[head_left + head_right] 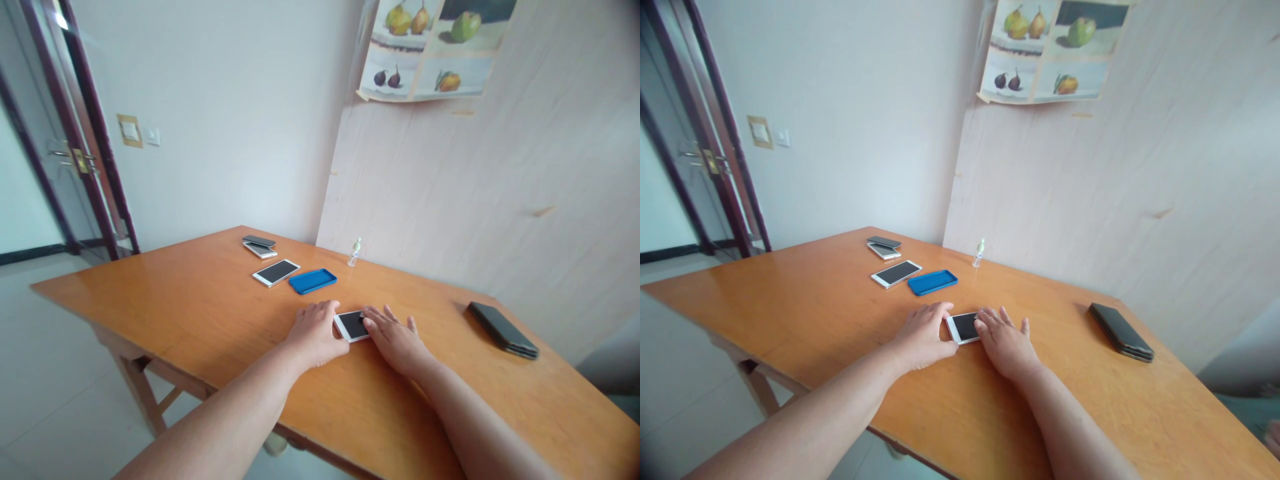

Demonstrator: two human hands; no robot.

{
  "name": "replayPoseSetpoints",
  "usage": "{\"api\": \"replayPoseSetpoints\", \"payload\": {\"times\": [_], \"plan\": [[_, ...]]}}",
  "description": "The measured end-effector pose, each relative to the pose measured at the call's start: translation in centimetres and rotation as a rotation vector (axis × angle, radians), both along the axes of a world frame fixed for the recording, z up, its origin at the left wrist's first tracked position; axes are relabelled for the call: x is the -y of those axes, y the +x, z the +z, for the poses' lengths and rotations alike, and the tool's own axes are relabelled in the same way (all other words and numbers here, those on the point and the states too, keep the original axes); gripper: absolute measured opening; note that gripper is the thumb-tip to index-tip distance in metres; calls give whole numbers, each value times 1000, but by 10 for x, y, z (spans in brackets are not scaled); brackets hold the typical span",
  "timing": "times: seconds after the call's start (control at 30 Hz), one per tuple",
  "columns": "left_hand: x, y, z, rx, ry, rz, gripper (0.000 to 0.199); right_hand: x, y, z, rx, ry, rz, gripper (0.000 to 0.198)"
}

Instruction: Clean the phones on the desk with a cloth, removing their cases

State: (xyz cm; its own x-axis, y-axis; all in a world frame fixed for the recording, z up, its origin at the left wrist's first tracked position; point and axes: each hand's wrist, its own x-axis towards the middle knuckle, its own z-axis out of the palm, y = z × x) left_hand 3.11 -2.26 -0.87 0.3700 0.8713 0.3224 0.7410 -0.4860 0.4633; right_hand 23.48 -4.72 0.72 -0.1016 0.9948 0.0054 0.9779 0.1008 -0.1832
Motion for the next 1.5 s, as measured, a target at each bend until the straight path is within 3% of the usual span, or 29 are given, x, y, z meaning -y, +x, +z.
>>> {"api": "replayPoseSetpoints", "payload": {"times": [0.07, 0.13, 0.3, 0.37, 0.6, 0.67, 0.87, 0.93, 1.07, 1.13, 1.2, 1.4, 1.5], "plan": [[0, 1, 0, -2, 2, 3, 63, -6, 11, -2, 31, -6, -105, 59], [0, 1, 0, -3, 0, 4, 64, -4, 10, -2, 35, 4, -89, 59], [1, -1, 2, -9, -16, -3, 63, 14, -25, 3, -81, 41, 289, 56], [1, -1, 3, -10, -15, -1, 64, 14, -32, 3, -107, 38, 347, 55], [2, 1, 4, -22, -30, 5, 70, -13, 6, -9, -29, 29, -63, 57], [2, 1, 4, -18, -28, 4, 70, -9, 5, -8, -39, 29, -38, 58], [1, 0, 3, -9, -26, -7, 66, 12, -30, 2, -126, 21, 332, 56], [1, 0, 2, -7, -24, -5, 68, 7, -27, 1, -113, 20, 282, 57], [0, 0, 1, -14, -37, 3, 74, -11, 1, -7, -35, 14, -19, 56], [0, 0, 2, -17, -44, 6, 74, -13, 10, -9, -6, 19, -79, 56], [0, 0, 2, -18, -41, 6, 73, -6, 7, -8, -9, 23, -31, 56], [0, -1, 2, -3, -34, -11, 70, 20, -29, 2, -145, 3, 352, 55], [1, -1, 3, -8, -35, -8, 69, 10, -18, -1, -119, 3, 251, 56]]}}
